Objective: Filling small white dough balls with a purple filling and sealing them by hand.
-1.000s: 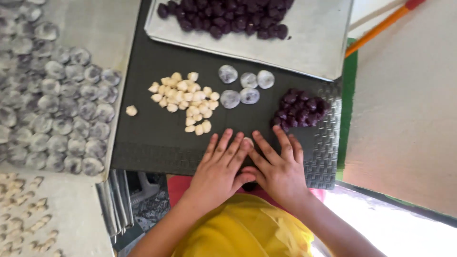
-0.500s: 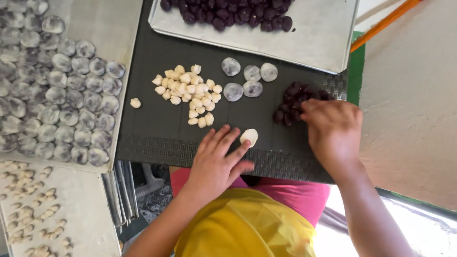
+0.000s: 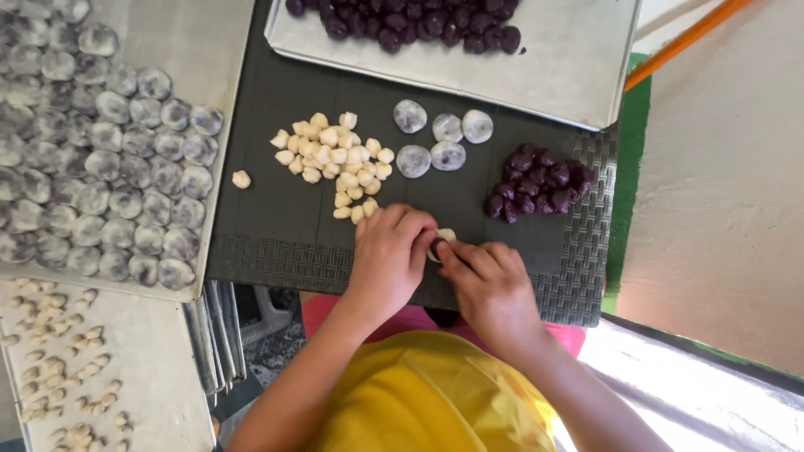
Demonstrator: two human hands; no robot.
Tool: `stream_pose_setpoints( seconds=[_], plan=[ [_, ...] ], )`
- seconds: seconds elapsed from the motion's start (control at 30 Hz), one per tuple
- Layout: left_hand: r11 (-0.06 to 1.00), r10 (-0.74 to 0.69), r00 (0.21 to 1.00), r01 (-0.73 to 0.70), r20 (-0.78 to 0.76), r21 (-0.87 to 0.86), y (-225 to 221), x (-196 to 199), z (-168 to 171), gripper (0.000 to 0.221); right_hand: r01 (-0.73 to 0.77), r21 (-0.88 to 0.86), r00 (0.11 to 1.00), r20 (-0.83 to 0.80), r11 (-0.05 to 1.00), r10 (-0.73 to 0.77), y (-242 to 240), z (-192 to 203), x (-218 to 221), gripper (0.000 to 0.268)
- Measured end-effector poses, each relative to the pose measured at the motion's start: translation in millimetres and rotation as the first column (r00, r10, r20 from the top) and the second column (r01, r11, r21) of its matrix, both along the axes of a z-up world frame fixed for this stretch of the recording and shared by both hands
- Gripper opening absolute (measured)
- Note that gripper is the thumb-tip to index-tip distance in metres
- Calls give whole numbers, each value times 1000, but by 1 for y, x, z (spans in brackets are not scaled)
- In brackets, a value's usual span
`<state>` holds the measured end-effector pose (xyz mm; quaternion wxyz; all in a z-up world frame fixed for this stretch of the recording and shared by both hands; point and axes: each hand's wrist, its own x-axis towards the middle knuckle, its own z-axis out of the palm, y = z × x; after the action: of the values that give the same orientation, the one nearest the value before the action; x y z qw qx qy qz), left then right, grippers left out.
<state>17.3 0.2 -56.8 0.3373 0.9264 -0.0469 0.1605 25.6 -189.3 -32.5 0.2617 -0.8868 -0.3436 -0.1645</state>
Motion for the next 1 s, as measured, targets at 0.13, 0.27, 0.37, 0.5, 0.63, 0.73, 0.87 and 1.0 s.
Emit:
stream_pose_setpoints(
  seconds=[0.13,0.27,0.37,0.5,0.63,0.73,0.87,1.0],
  plan=[
    [956,-137,990,129,-12,-264,6,-8,6,18,-45,119,988,-142,992,62,0,1,30,42],
    [933,-146,987,159,64,-322,12,-12,11,29,-119,91,986,-108,989,129,5,-3,20,17],
    [928,-196,976,215,91,-305,6,-17,25,21,21,293,952,-298,956,71,6,7,10,14],
    [615,-112,990,-3,-91,-788,0,-22,38,23,237,634,757,-595,737,269,9,28,13,30],
    [469,-128,974,-109,-189,-876,-2,-24,60,42,410,800,612,-598,438,518,10,5,25,23],
    [486,-9,999,-28,-37,-874,-11,-14,38,27,560,771,481,-600,302,640,15,-5,19,23],
    [619,9,1000,-9,-4,-786,-19,-7,36,33,686,611,431,-779,395,455,19,-5,18,14],
    [648,-33,999,21,-1,-761,2,-5,30,23,463,609,554,-766,644,327,14,7,15,15]
  ],
)
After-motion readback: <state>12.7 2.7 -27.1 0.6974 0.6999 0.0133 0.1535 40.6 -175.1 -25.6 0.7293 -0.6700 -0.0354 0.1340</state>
